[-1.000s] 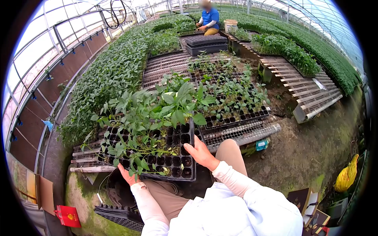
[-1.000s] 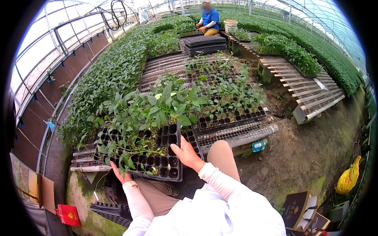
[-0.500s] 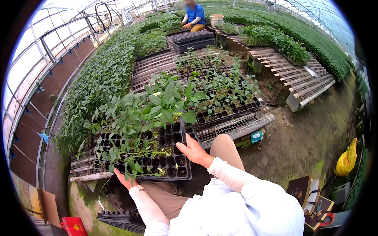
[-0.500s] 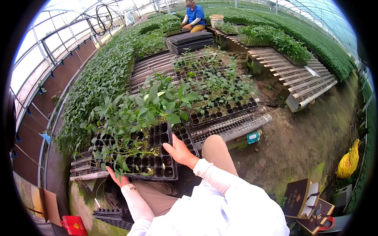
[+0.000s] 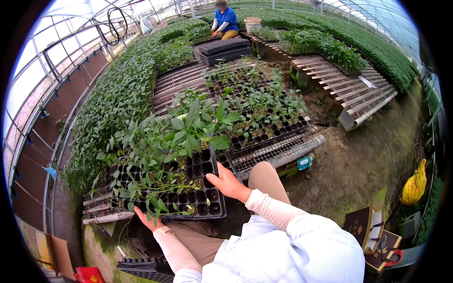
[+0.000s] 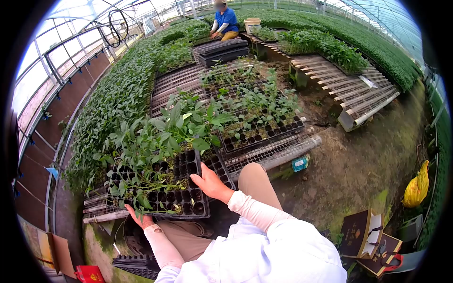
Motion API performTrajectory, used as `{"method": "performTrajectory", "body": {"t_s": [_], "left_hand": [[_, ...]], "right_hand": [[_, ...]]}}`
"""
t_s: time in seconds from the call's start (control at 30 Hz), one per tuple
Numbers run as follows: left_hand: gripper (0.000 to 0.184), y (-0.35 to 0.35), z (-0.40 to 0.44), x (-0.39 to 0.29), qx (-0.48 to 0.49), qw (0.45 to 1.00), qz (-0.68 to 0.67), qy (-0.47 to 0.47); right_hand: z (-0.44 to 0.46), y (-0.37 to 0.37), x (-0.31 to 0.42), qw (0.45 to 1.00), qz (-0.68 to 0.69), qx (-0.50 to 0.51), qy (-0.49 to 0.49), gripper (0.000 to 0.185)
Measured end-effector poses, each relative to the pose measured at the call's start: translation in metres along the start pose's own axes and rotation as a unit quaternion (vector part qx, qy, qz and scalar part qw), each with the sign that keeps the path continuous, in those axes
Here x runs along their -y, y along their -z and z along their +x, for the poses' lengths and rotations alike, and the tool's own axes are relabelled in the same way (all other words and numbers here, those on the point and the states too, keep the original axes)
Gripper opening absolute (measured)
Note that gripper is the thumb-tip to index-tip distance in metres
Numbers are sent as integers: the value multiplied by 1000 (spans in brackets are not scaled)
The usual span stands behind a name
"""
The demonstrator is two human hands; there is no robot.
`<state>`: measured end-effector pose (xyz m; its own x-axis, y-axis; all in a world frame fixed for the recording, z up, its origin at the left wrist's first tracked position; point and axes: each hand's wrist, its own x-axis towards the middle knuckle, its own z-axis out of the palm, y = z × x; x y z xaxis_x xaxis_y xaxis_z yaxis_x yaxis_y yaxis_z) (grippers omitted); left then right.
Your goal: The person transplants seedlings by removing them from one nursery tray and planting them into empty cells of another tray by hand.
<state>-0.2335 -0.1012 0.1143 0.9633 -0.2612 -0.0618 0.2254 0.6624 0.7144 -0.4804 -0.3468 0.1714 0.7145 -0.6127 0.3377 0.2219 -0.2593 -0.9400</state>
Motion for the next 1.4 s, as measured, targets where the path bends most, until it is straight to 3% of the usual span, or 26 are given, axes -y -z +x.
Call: {"method": "performTrajectory", "body": {"t_s": [0.93,1.17,1.23,1.4], "left_hand": [[67,-13,-5,-6,-32,997,-55,48],[67,-10,-3,-3,-33,999,-21,-1],[51,-6,0,-4,-26,999,-26,8],[50,14,16,2,30,997,-70,33]], "right_hand": [[0,2,2,1000,4,9,-6,51],[-1,2,5,1000,22,13,-18,51],[0,1,1,1000,19,5,-2,51],[-1,2,3,1000,23,13,-10,52]]}}
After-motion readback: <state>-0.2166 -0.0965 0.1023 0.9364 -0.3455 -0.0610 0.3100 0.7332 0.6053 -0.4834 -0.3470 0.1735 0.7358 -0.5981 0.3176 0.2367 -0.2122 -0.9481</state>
